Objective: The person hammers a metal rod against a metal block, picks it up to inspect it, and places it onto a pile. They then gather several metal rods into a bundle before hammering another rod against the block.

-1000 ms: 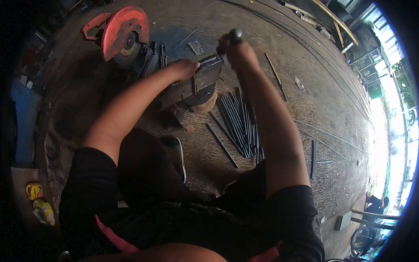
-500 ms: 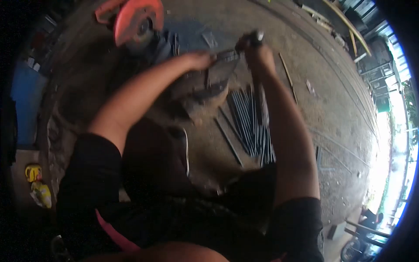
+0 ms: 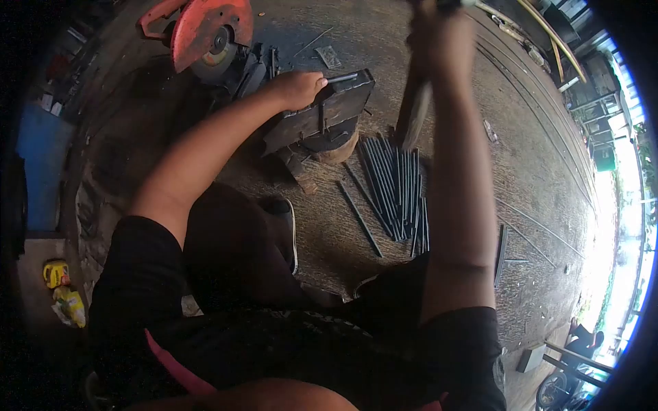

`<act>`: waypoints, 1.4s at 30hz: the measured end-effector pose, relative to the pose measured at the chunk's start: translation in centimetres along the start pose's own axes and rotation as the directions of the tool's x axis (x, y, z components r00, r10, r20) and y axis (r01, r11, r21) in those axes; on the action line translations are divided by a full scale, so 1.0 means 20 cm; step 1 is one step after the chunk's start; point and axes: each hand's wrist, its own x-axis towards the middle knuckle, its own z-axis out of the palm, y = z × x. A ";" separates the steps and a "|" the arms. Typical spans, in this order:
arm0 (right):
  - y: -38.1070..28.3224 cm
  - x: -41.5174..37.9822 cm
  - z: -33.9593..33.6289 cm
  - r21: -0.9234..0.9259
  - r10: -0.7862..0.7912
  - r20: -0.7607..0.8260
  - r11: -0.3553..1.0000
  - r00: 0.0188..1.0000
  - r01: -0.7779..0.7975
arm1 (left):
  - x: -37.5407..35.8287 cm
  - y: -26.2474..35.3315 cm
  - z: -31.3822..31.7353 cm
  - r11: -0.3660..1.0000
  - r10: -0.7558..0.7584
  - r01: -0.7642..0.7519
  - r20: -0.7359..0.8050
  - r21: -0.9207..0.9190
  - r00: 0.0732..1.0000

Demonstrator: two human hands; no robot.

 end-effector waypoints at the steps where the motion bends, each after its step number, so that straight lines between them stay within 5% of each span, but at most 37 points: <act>1: -0.02 -0.09 0.10 0.259 0.269 0.150 0.918 0.951 -0.301 | 0.00 0.02 -0.01 1.000 0.003 -0.003 0.001 0.001 1.000; 3: 0.04 -0.26 0.42 0.060 0.012 0.255 0.998 0.967 -0.028 | 0.00 0.06 -0.02 0.999 -0.043 0.044 0.062 -0.013 0.997; 4: 0.07 -0.26 0.39 0.057 0.013 0.243 0.998 0.970 -0.028 | 0.01 0.07 -0.01 0.999 -0.033 0.034 0.056 -0.009 0.998; 6: 0.09 -0.26 0.30 0.149 0.301 0.558 0.881 0.773 -0.450 | 0.04 0.05 0.01 0.996 -0.089 0.087 0.117 0.026 0.989; 8: 0.27 -0.14 0.34 0.137 0.150 0.329 0.969 0.932 -0.205 | 0.05 0.01 0.03 0.997 -0.077 0.077 0.094 -0.002 0.993; 9: 0.00 -0.17 0.05 0.283 0.187 0.375 0.910 0.908 -0.304 | 0.05 0.01 0.07 0.997 -0.066 0.069 0.069 -0.033 0.995; 10: 0.10 -0.06 0.08 0.172 0.020 0.106 0.984 0.994 -0.038 | 0.04 0.03 0.06 0.997 -0.066 0.070 0.083 -0.039 0.994; 11: 0.03 -0.01 -0.03 0.444 0.101 0.115 0.885 0.988 -0.142 | 0.02 0.06 0.01 0.996 -0.068 0.075 0.122 -0.052 0.990; 12: -0.15 0.00 -0.19 0.378 0.240 0.025 0.897 0.971 -0.231 | 0.02 0.08 -0.03 0.995 -0.068 0.079 0.153 -0.064 0.986; 13: -0.32 -0.03 -0.21 0.724 0.255 -0.171 0.688 0.952 -0.054 | 0.02 0.09 -0.03 0.995 -0.068 0.079 0.152 -0.066 0.986; 15: -0.23 0.04 -0.21 0.780 0.206 -0.133 0.626 0.969 -0.026 | 0.05 0.07 -0.01 0.991 -0.107 0.121 0.195 -0.060 0.975; 17: -0.08 -0.03 -0.05 0.492 0.272 0.080 0.826 0.959 -0.275 | 0.08 0.04 0.00 0.986 -0.127 0.146 0.209 -0.075 0.970; 19: 0.20 -0.20 0.46 0.033 0.118 0.031 0.992 0.992 -0.119 | 0.07 0.04 0.03 0.982 -0.136 0.162 0.232 -0.094 0.963; 21: 0.26 -0.34 0.51 0.165 0.238 0.323 0.939 0.916 -0.302 | 0.09 0.07 0.02 0.992 -0.095 0.112 0.232 -0.057 0.968; 22: 0.22 -0.32 0.44 0.162 0.216 0.313 0.947 0.925 -0.277 | 0.09 0.10 -0.01 0.984 -0.163 0.175 0.247 -0.030 0.955; 24: 0.13 -0.28 0.25 0.118 0.398 0.457 0.859 0.795 -0.498 | 0.08 0.09 -0.01 0.983 -0.167 0.182 0.265 -0.033 0.950; 27: 0.01 -0.14 0.00 0.444 0.218 0.161 0.855 0.963 -0.268 | 0.11 0.07 0.02 0.971 -0.184 0.220 0.290 -0.097 0.939; 29: -0.03 0.02 -0.16 0.570 0.145 -0.014 0.814 0.989 -0.111 | 0.12 0.02 0.08 0.984 -0.124 0.142 0.159 -0.104 0.980; 30: -0.08 0.10 -0.24 0.730 0.211 -0.136 0.682 0.968 -0.046 | 0.11 0.03 0.06 0.983 -0.132 0.150 0.159 -0.106 0.978; 31: -0.20 0.10 -0.33 0.687 0.194 -0.272 0.725 0.943 0.049 | 0.10 0.06 0.02 0.965 -0.203 0.236 0.245 -0.116 0.948; 35: -0.08 0.09 -0.18 0.586 0.167 -0.280 0.810 0.945 0.030 | 0.07 0.14 -0.09 0.905 -0.340 0.411 0.391 -0.112 0.855; 36: -0.12 -0.06 -0.10 0.525 0.263 -0.098 0.833 0.960 -0.175 | 0.07 0.14 -0.09 0.905 -0.341 0.410 0.388 -0.110 0.856; 37: 0.14 -0.09 0.22 0.361 0.240 -0.027 0.908 0.970 -0.214 | 0.06 0.13 -0.09 0.889 -0.337 0.428 0.401 -0.162 0.852; 38: 0.17 -0.21 0.37 -0.060 0.182 0.156 0.983 0.971 -0.174 | 0.07 0.13 -0.08 0.873 -0.327 0.439 0.411 -0.214 0.851; 39: 0.13 -0.35 0.42 0.013 0.206 0.346 0.974 0.915 -0.224 | 0.08 0.14 -0.06 0.882 -0.311 0.420 0.405 -0.214 0.860; 42: 0.19 -0.36 0.38 0.188 0.162 0.346 0.953 0.924 -0.237 | 0.09 0.09 -0.07 0.925 -0.304 0.370 0.407 -0.091 0.861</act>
